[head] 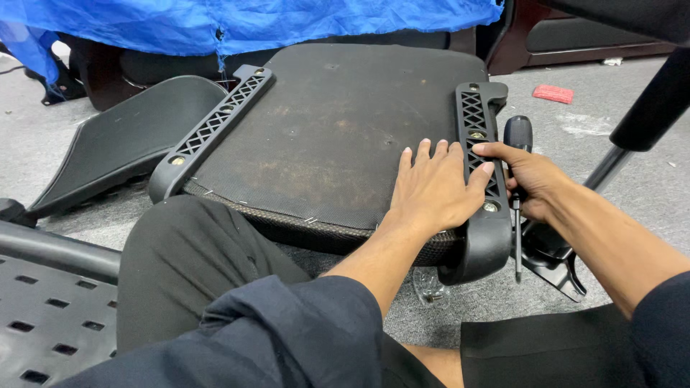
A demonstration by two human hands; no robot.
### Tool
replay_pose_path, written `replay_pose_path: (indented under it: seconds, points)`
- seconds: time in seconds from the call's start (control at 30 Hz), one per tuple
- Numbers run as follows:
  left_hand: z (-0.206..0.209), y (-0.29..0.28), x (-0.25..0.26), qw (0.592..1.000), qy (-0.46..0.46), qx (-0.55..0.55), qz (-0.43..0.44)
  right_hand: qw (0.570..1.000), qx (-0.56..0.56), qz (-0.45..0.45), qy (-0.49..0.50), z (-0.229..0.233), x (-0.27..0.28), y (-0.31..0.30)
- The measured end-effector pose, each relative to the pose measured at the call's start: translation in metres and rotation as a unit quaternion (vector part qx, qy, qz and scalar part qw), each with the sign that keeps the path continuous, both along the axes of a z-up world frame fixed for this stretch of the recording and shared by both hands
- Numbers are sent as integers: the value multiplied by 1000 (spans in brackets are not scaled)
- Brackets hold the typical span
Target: The person removes the central support column from an office chair seat using a screwdriver, then proceeds to unscrew and detach the side frame pieces from the seat base.
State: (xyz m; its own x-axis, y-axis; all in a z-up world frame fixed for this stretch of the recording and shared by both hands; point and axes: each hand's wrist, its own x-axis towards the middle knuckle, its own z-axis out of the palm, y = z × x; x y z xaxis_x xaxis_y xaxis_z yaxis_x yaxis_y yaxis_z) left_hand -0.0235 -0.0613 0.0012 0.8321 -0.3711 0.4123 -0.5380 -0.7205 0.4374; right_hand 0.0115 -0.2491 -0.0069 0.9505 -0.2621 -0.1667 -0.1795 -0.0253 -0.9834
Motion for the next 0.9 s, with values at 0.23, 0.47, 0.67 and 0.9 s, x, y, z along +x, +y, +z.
replay_pose_path:
  seconds: [0.23,0.47,0.67,0.9]
  points:
    - [-2,11,1,994,37,-91,-41,972,-171,-54,-154,68,-58,28]
    - [3,19,-9,991,40,28,-122,962,-50,69,-261,111,-101,43]
    - [6,21,-24,986,-25,102,-129,921,-248,84,-288,128,-116,35]
    - [6,21,-25,987,-28,96,-126,919,-246,116,-284,110,-114,18]
